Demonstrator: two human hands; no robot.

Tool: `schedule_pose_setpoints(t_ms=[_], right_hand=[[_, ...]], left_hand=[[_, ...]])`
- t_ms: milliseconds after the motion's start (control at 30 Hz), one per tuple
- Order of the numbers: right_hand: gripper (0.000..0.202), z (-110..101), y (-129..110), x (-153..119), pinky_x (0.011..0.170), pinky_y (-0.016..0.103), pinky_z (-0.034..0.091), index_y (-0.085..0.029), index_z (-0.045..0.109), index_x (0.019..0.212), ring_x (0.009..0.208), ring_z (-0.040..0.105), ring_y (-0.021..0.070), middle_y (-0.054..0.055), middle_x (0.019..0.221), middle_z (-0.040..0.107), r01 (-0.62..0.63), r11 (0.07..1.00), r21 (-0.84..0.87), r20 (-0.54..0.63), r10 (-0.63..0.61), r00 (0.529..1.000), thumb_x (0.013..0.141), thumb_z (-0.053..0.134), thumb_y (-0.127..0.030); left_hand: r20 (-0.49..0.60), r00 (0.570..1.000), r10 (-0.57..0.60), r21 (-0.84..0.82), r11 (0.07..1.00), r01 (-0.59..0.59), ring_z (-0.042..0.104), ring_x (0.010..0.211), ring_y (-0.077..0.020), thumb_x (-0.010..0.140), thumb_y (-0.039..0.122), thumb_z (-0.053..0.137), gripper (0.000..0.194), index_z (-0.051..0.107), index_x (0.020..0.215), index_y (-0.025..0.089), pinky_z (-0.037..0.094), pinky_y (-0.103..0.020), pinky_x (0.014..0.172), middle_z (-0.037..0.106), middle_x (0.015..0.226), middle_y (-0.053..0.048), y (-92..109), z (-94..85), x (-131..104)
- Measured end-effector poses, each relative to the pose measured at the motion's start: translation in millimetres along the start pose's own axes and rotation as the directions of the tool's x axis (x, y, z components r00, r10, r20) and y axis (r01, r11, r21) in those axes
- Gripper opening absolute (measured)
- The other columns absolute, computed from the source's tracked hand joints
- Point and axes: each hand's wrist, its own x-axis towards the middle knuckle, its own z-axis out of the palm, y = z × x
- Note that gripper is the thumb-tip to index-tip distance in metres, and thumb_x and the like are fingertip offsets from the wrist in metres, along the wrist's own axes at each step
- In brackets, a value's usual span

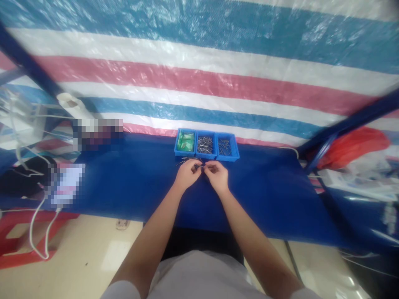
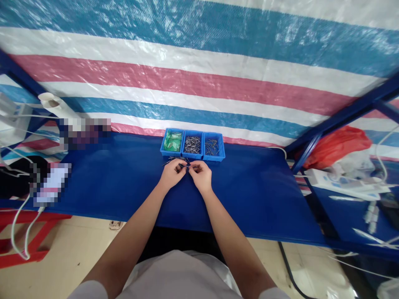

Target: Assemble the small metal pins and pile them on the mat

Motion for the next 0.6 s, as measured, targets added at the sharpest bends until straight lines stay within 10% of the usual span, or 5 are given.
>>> schedule_pose_setpoints(t_ms=[600], right_hand=[[0.019, -3.9, -4.0, -1.1, 0.077, 0.037, 0.062, -0.02, 0.071, 0.087, 0.086, 0.072, 0.0212, 0.007, 0.095, 0.074, 0.028, 0.996, 0.089, 0.055, -0.033, 0.998, 0.08, 0.076, -0.037]], left_hand=[[0.018, 0.997, -0.08, 0.01, 0.997, 0.08, 0.067, 0.08, -0.0144, 0.093, 0.026, 0.061, 0.013, 0.073, 0.097, 0.021, 0.054, -0.029, 0.081, 0.075, 0.095, -0.003, -0.3, -2.3, -1.6]])
